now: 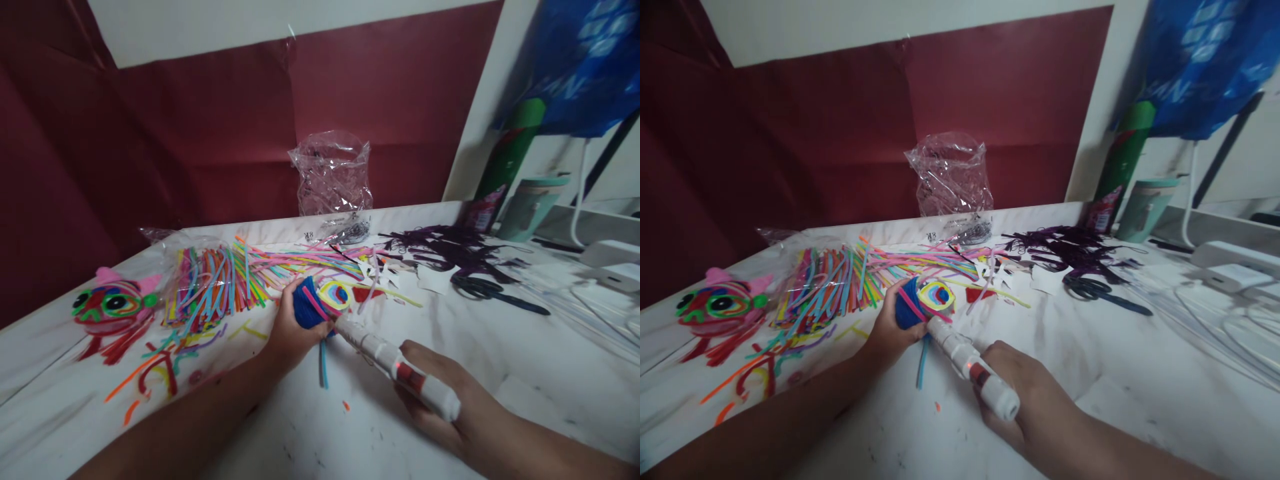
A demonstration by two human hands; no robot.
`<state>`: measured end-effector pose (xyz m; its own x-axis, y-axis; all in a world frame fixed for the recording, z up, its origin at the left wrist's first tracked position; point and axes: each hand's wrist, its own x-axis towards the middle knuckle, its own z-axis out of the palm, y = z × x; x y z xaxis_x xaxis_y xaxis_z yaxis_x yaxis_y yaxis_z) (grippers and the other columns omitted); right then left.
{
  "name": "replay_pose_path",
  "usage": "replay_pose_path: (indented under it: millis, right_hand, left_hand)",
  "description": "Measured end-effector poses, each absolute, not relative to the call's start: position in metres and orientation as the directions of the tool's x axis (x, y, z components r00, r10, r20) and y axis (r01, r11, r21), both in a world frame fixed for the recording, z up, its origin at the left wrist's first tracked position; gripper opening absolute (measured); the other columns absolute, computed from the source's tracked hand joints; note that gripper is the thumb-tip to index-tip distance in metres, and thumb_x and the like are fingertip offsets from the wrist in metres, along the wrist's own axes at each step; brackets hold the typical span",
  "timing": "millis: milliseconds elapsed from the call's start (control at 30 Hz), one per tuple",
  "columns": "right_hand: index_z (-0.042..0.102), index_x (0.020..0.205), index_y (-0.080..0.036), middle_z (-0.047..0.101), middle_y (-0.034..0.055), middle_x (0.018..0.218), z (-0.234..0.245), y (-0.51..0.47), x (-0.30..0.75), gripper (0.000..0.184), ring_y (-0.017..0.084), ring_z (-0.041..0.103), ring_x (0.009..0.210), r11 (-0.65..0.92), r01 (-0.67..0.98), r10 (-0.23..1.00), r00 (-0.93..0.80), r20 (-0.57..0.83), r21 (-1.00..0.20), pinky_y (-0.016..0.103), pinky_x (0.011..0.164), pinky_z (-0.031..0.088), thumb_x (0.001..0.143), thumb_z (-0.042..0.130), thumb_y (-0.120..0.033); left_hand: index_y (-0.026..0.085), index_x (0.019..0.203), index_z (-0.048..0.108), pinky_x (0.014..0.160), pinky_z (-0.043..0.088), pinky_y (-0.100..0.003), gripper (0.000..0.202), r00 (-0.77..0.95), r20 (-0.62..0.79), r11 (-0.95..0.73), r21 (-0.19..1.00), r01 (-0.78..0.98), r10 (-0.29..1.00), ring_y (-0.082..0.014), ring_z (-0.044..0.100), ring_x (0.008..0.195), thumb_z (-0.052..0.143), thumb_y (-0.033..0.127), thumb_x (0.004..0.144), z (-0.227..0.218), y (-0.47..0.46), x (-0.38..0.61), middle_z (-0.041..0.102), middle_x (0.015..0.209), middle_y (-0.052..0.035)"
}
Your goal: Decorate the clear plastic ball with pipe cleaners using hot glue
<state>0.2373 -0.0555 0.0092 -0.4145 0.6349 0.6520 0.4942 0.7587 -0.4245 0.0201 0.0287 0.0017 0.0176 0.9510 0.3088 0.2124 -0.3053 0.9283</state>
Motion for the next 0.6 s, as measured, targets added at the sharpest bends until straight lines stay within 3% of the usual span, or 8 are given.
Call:
replay_pose_path:
  millis: [133,333,600]
  right_hand:
    - [0.043,0.071,-0.023,0.053,-0.0029,0.062,0.0068,-0.0562,0.2377,0.017,0.01,0.052,0.05,0.739,0.529,0.656,-0.426,0.623,-0.417,0.019,0.045,0.043,0.078,0.052,-0.011]
    - [0.043,0.071,-0.023,0.055,-0.0018,0.062,0.009,-0.0576,0.2379,0.016,0.012,0.053,0.051,0.731,0.535,0.664,-0.413,0.624,-0.424,0.02,0.046,0.046,0.076,0.052,-0.011]
    - [0.044,0.072,-0.024,0.057,-0.0016,0.065,0.0066,-0.056,0.2387,0.015,0.013,0.057,0.053,0.731,0.511,0.665,-0.386,0.639,-0.452,0.021,0.048,0.049,0.076,0.053,-0.013]
  left_hand:
    - [0.018,0.127,0.037,0.097,0.043,-0.045,0.086,0.034,0.319,-0.319,0.924,0.21,0.947,-0.0311,0.052,0.113,0.079,0.034,0.054,-0.0024,0.0316,0.0171,0.051,0.126,-0.0139]
    - [0.021,0.128,0.038,0.096,0.044,-0.044,0.084,0.036,0.312,-0.313,0.929,0.199,0.949,-0.0298,0.053,0.112,0.079,0.029,0.056,-0.0065,0.0335,0.015,0.053,0.125,-0.0116]
    - [0.02,0.125,0.04,0.097,0.042,-0.045,0.083,0.045,0.351,-0.353,0.912,0.209,0.935,-0.0305,0.053,0.113,0.08,0.034,0.054,-0.0045,0.0302,0.0184,0.052,0.124,-0.0118]
